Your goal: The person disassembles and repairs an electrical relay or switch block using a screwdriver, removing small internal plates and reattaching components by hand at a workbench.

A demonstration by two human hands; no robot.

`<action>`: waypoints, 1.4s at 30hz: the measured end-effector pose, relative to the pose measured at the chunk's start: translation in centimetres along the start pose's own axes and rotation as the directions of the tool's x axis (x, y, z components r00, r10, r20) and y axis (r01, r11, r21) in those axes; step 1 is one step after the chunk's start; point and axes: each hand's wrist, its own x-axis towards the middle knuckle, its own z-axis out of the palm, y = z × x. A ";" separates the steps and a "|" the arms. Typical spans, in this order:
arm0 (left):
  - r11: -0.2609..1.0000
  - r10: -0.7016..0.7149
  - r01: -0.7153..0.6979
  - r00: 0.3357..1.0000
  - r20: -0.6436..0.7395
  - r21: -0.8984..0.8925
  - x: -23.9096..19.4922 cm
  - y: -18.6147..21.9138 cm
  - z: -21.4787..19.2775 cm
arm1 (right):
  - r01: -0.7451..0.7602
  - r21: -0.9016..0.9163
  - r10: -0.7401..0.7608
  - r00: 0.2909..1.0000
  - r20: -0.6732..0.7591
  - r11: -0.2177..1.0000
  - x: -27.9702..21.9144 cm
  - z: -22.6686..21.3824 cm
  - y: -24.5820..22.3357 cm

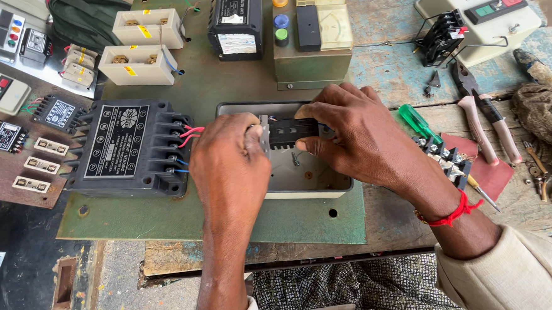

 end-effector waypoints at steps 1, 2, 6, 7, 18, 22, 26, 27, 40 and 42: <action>0.999 0.016 -0.017 1.000 0.021 0.031 0.0 -0.1 0.1 | -0.023 -0.004 0.023 1.000 0.012 1.000 0.0 0.1 0.0; 0.997 0.033 -0.036 0.998 0.045 0.061 0.0 -0.2 0.2 | -0.049 -0.007 0.049 0.999 0.021 0.999 0.0 0.2 0.0; 0.973 0.084 -0.104 0.991 0.102 0.208 0.1 -0.3 0.7 | -0.080 -0.061 0.084 0.994 0.068 0.995 0.2 0.5 -0.1; 0.974 0.093 -0.111 0.991 0.098 0.196 0.1 -0.4 0.8 | -0.114 -0.068 0.119 0.989 0.085 0.991 0.4 0.7 -0.2; 0.941 0.145 -0.184 0.977 0.154 0.283 -0.3 -0.3 0.9 | -0.167 -0.152 0.175 0.984 0.037 0.974 -0.4 2.3 -1.0; 0.980 0.065 -0.110 0.966 0.251 0.167 0.0 -1.0 1.4 | -0.156 -0.195 0.176 0.980 0.091 0.968 -0.7 2.7 -1.1; 0.984 0.016 -0.065 0.960 0.279 0.167 0.0 -1.2 1.6 | -0.142 -0.205 0.159 0.985 0.070 0.969 -0.9 2.9 -1.0; 0.984 0.005 -0.054 0.959 0.285 0.167 0.0 -1.3 1.6 | -0.137 -0.209 0.153 0.986 0.061 0.968 -0.9 3.0 -0.9; 0.979 0.003 -0.067 0.949 0.315 0.193 0.1 -1.0 1.4 | -0.153 -0.111 0.151 0.988 -0.022 0.982 -1.5 3.0 -1.2; 0.978 0.006 -0.071 0.950 0.313 0.198 0.0 -0.9 1.4 | -0.139 -0.044 0.134 0.986 -0.100 0.989 -2.0 2.9 -1.1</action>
